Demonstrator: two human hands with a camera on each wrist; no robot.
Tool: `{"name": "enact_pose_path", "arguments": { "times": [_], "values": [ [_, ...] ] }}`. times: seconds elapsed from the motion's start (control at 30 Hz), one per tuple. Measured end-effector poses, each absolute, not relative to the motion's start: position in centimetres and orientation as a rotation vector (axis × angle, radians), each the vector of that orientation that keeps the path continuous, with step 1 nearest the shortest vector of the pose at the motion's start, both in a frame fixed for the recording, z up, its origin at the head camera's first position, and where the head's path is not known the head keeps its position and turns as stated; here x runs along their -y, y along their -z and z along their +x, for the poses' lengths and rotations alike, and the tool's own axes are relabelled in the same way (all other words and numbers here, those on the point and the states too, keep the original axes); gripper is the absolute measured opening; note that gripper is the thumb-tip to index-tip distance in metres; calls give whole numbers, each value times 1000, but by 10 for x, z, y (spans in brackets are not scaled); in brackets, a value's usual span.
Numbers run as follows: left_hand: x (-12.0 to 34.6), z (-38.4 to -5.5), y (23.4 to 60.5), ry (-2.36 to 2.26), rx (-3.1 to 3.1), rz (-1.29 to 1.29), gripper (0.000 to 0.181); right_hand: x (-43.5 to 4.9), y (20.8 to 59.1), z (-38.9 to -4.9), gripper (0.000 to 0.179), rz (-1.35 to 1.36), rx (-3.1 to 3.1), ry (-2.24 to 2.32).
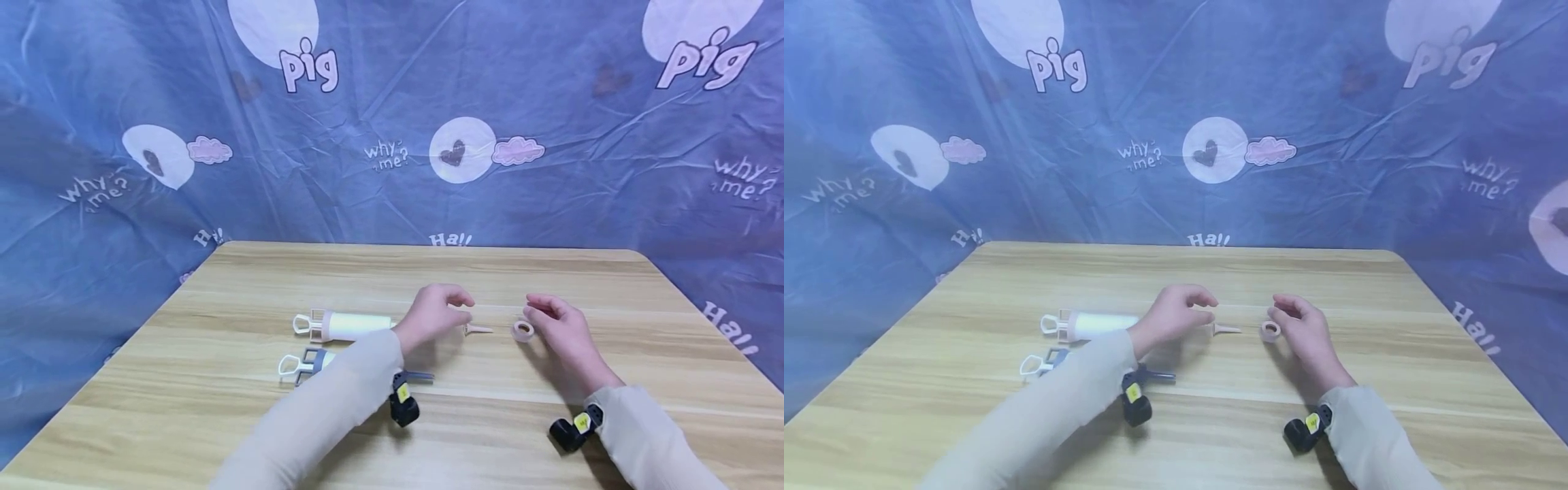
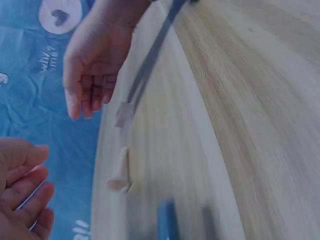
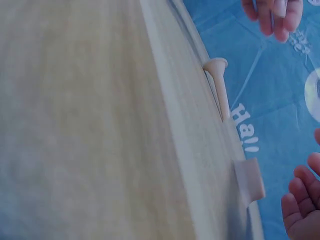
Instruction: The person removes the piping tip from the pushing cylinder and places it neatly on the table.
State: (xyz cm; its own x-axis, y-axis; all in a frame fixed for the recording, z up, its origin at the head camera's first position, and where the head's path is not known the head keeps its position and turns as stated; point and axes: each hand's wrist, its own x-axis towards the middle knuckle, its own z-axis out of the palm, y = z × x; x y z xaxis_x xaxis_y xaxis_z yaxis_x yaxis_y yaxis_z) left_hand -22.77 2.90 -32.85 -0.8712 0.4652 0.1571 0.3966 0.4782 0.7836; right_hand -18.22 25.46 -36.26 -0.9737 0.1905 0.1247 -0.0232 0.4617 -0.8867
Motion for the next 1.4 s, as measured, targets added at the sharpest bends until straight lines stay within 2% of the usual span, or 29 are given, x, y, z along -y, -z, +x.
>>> {"name": "enact_pose_path", "arguments": {
  "times": [0.27, 0.5, 0.67, 0.9, 1.2, 1.4],
  "values": [
    [18, -218, 311, -1366, -2574, 783, 20, -240, 351, -179, 47, -86, 2462, -1638],
    [55, -204, 298, -1397, -2539, 876, 24, -226, 345, -176, 14, -40, 2305, -1877],
    [81, -196, 295, -1384, -2592, 902, 27, -213, 340, -174, 12, -3, 2207, -2027],
    [107, -186, 302, -1142, -2656, 956, 37, -200, 341, -171, 17, 83, 2071, -2166],
    [126, -181, 321, -1066, -2618, 984, 42, -196, 346, -169, 20, 144, 1962, -2312],
    [129, -179, 329, -904, -2687, 1106, 44, -193, 347, -167, 22, 167, 1956, -2348]
  ]
}}
